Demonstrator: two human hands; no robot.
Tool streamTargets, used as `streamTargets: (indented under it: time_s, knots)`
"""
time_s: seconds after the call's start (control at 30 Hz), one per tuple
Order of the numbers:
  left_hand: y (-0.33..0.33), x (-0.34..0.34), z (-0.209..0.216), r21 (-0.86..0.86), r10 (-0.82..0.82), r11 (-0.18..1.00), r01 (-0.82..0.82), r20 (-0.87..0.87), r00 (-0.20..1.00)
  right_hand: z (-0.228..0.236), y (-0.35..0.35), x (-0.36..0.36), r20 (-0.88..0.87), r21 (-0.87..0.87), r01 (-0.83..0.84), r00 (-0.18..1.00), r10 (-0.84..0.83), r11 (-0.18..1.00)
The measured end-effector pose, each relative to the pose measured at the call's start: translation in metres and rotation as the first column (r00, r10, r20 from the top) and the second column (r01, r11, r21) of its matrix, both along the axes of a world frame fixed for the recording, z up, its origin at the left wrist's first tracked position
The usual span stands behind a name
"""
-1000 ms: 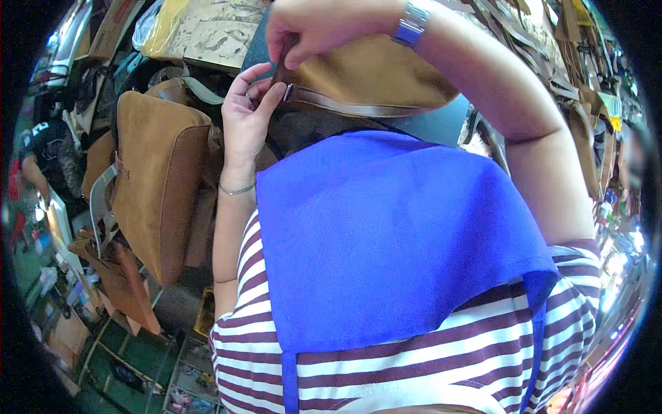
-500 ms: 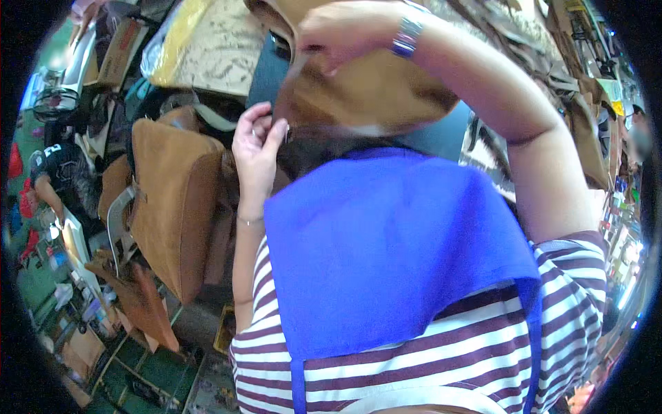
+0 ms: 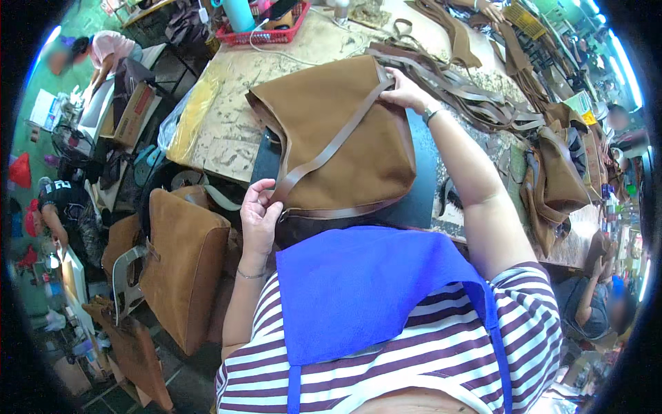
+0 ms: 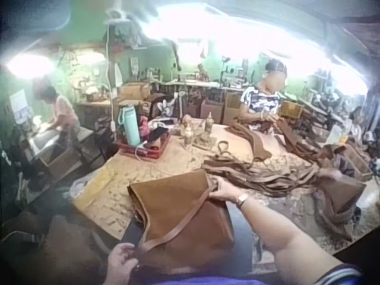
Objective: Assembling and folding the edges of a leather bag at a workshop table.
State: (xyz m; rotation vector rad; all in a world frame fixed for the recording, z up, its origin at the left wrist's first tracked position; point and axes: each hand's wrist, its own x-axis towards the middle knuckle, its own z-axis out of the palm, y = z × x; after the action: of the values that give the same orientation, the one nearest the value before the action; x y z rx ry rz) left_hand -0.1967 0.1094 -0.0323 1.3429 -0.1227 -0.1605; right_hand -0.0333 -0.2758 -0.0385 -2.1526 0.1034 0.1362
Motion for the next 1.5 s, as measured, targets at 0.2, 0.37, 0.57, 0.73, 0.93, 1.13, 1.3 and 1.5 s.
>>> streamTargets:
  time_s: [0.2, 0.37, 0.57, 0.73, 0.93, 1.13, 1.3, 1.5]
  knots:
    - [-0.013, 0.070, 0.042, 0.189, 0.067, 0.976, -0.110, 0.219, 0.973, 0.010, -0.040, -0.045, 0.298, 0.185, 0.241, 0.910, -0.288, 0.953]
    - [0.000, 0.183, 0.046, 0.358, -0.066, 0.934, -0.010, 0.199, 0.978, 0.037, 0.016, -0.169, 0.130, 0.465, 0.376, 0.866, -0.482, 0.801]
    - [-0.026, 0.261, -0.003, 0.472, -0.343, 0.819, 0.327, -0.054, 0.938, 0.028, 0.044, -0.265, -0.013, 0.249, 0.295, 0.953, -0.301, 0.922]
    - [-0.010, 0.261, 0.009, 0.450, -0.462, 0.763, 0.464, -0.123, 0.878, 0.075, 0.026, -0.195, 0.358, -0.252, 0.171, 0.931, -0.072, 0.953]
    - [-0.012, 0.268, 0.014, 0.436, -0.517, 0.724, 0.534, -0.169, 0.839, 0.031, 0.084, -0.052, 0.246, -0.302, -0.184, 0.933, 0.263, 0.935]
    - [-0.004, 0.263, 0.023, 0.426, -0.530, 0.696, 0.578, -0.238, 0.814, 0.023, 0.103, -0.010, 0.032, -0.267, -0.348, 0.929, 0.369, 0.899]
    - [-0.006, 0.268, 0.025, 0.429, -0.593, 0.648, 0.630, -0.234, 0.770, 0.066, 0.035, 0.032, -0.301, -0.220, -0.644, 0.759, 0.577, 0.732]
    - [-0.005, 0.272, 0.030, 0.477, -0.608, 0.589, 0.653, -0.272, 0.746, 0.071, 0.073, 0.059, -0.100, -0.364, -0.532, 0.838, 0.536, 0.764]
